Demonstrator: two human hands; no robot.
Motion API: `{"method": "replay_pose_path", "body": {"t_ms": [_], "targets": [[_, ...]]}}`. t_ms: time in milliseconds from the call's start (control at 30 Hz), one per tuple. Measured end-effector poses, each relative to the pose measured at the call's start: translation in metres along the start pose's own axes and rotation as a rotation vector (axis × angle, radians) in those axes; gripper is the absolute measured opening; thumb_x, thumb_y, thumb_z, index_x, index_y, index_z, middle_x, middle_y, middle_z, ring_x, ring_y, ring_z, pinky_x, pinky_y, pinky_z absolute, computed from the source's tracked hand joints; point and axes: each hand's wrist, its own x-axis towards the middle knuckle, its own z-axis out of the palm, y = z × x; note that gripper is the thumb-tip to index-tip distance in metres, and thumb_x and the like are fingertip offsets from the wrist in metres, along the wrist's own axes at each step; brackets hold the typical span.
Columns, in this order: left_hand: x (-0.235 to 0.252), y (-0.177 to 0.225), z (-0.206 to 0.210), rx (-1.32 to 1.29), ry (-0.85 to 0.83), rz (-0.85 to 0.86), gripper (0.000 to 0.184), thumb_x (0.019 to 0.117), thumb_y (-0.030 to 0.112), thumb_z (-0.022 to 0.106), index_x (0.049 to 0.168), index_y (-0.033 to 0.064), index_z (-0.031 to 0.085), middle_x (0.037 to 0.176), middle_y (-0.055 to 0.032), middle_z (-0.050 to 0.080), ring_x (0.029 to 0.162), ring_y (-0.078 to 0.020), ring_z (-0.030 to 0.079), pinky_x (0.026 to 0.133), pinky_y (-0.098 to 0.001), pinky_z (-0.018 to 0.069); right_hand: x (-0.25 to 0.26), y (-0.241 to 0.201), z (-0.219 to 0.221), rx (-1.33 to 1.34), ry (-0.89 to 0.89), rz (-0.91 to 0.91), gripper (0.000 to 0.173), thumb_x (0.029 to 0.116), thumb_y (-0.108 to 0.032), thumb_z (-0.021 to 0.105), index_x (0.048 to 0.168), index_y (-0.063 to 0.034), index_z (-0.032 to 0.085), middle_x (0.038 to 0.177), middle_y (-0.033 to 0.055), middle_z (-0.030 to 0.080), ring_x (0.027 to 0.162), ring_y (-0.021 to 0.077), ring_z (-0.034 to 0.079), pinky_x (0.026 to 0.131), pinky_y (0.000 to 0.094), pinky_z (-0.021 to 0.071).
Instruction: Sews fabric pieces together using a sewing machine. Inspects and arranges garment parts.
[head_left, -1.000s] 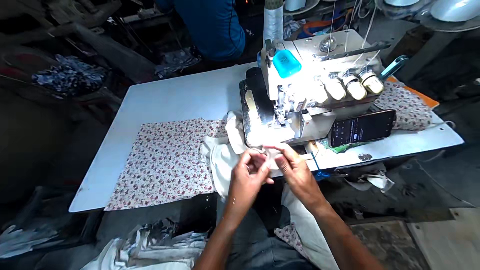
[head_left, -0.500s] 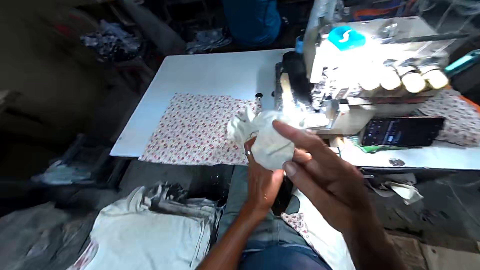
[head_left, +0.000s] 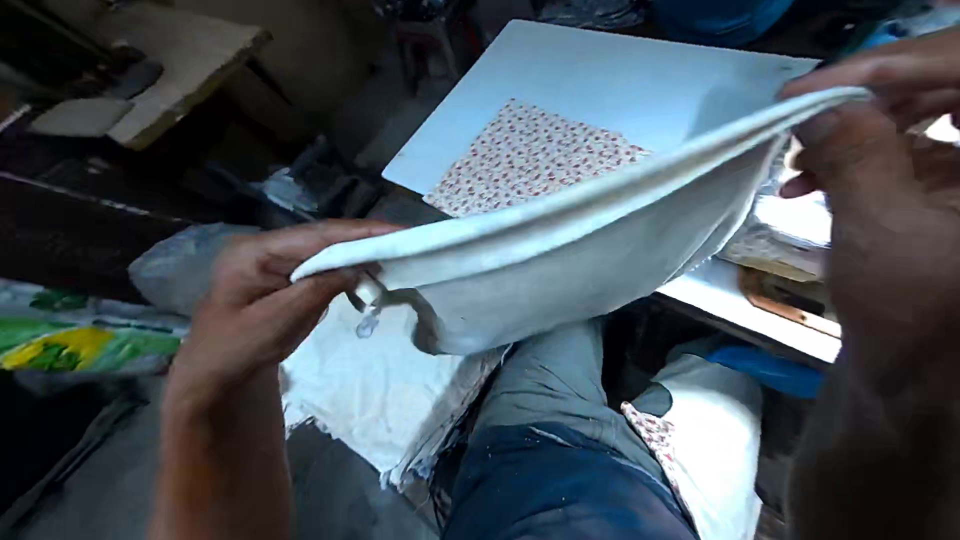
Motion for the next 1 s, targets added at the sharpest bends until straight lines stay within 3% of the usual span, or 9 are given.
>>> {"method": "replay_pose_path", "body": {"t_ms": [67,167,300,400,500,600,667,800,1000], "targets": [[-0.014,-0.017,-0.016,-0.088,0.017,-0.190,0.025,0.1031,0.021,0.058,0.119,0.0316,0.073,0.106,0.0232,0.073,0.088,0.0101,0.066,0.076,-0.0107,0.0555,0.005,-0.010,0.034,0.128,-0.196,0.046,0.023,0.1060,-0.014,0.055,0.125,-0.0017,0.060,0.105,0.0051,0.066,0.075,0.0035,0.067,0.065,0.0194,0.0596],[-0.044,-0.045,-0.058,-0.042,0.149,-0.467,0.031,0.1012,0.002,0.048,0.117,0.0182,0.069,0.100,0.0169,0.073,0.084,0.0064,0.067,0.076,-0.0141,0.0571,0.006,-0.020,0.095,0.185,-0.391,-0.009,0.019,0.1056,-0.010,0.054,0.116,0.0006,0.065,0.102,0.0143,0.069,0.082,0.0152,0.068,0.074,0.0302,0.0565],[-0.116,-0.047,-0.147,0.018,0.310,-0.365,0.023,0.0998,0.025,0.066,0.119,0.0364,0.071,0.118,0.0195,0.072,0.100,0.0049,0.068,0.085,-0.0151,0.0566,0.007,-0.044,0.147,0.319,-0.436,-0.186,0.019,0.1040,-0.011,0.057,0.110,-0.0016,0.072,0.136,0.0148,0.061,0.113,0.0141,0.065,0.094,0.0264,0.0530],[-0.173,-0.023,-0.180,0.043,0.312,-0.331,0.023,0.0950,0.028,0.072,0.116,0.0379,0.072,0.116,0.0181,0.072,0.101,0.0032,0.068,0.086,-0.0167,0.0575,-0.003,-0.059,0.178,0.504,-0.434,-0.215,0.021,0.1042,-0.013,0.057,0.108,-0.0017,0.074,0.139,0.0156,0.061,0.124,0.0155,0.062,0.102,0.0281,0.0522],[-0.197,0.001,-0.147,0.115,0.260,-0.503,0.011,0.0924,0.037,0.073,0.103,0.0376,0.077,0.108,0.0147,0.076,0.097,-0.0010,0.072,0.083,-0.0205,0.0609,-0.040,-0.059,0.199,0.552,-0.547,-0.142,0.019,0.1035,-0.010,0.057,0.108,0.0003,0.073,0.143,0.0143,0.058,0.119,0.0171,0.064,0.097,0.0312,0.0545],[-0.213,-0.012,-0.089,0.119,0.180,-0.812,0.016,0.0879,0.007,0.064,0.088,0.0150,0.078,0.104,0.0020,0.078,0.100,-0.0107,0.073,0.089,-0.0288,0.0605,-0.101,-0.033,0.235,0.553,-0.632,-0.086,0.020,0.1029,-0.011,0.058,0.108,0.0015,0.073,0.141,0.0141,0.060,0.117,0.0195,0.066,0.097,0.0342,0.0565],[-0.238,-0.047,-0.061,0.006,-0.045,-0.995,0.021,0.0923,-0.002,0.060,0.107,0.0008,0.074,0.113,-0.0050,0.075,0.108,-0.0122,0.070,0.098,-0.0312,0.0555,-0.147,-0.011,0.249,0.482,-0.790,-0.004,0.024,0.1042,-0.014,0.056,0.112,0.0007,0.073,0.143,0.0138,0.060,0.122,0.0238,0.065,0.103,0.0399,0.0542],[-0.233,-0.089,-0.014,-0.116,-0.428,-1.214,0.035,0.0978,0.011,0.065,0.130,-0.0029,0.065,0.127,-0.0137,0.069,0.114,-0.0175,0.066,0.103,-0.0359,0.0508,-0.192,0.017,0.235,0.308,-1.161,0.145,0.034,0.1063,-0.022,0.053,0.131,-0.0040,0.068,0.147,0.0173,0.056,0.130,0.0310,0.060,0.109,0.0446,0.0478],[-0.120,-0.094,-0.002,0.087,-0.375,-0.898,0.034,0.1007,0.016,0.061,0.131,0.0009,0.065,0.128,-0.0100,0.069,0.117,-0.0143,0.066,0.104,-0.0341,0.0509,-0.187,0.033,0.177,0.255,-0.894,0.126,0.024,0.1039,-0.015,0.055,0.112,-0.0037,0.075,0.112,0.0138,0.072,0.103,0.0266,0.071,0.092,0.0402,0.0574]]}}
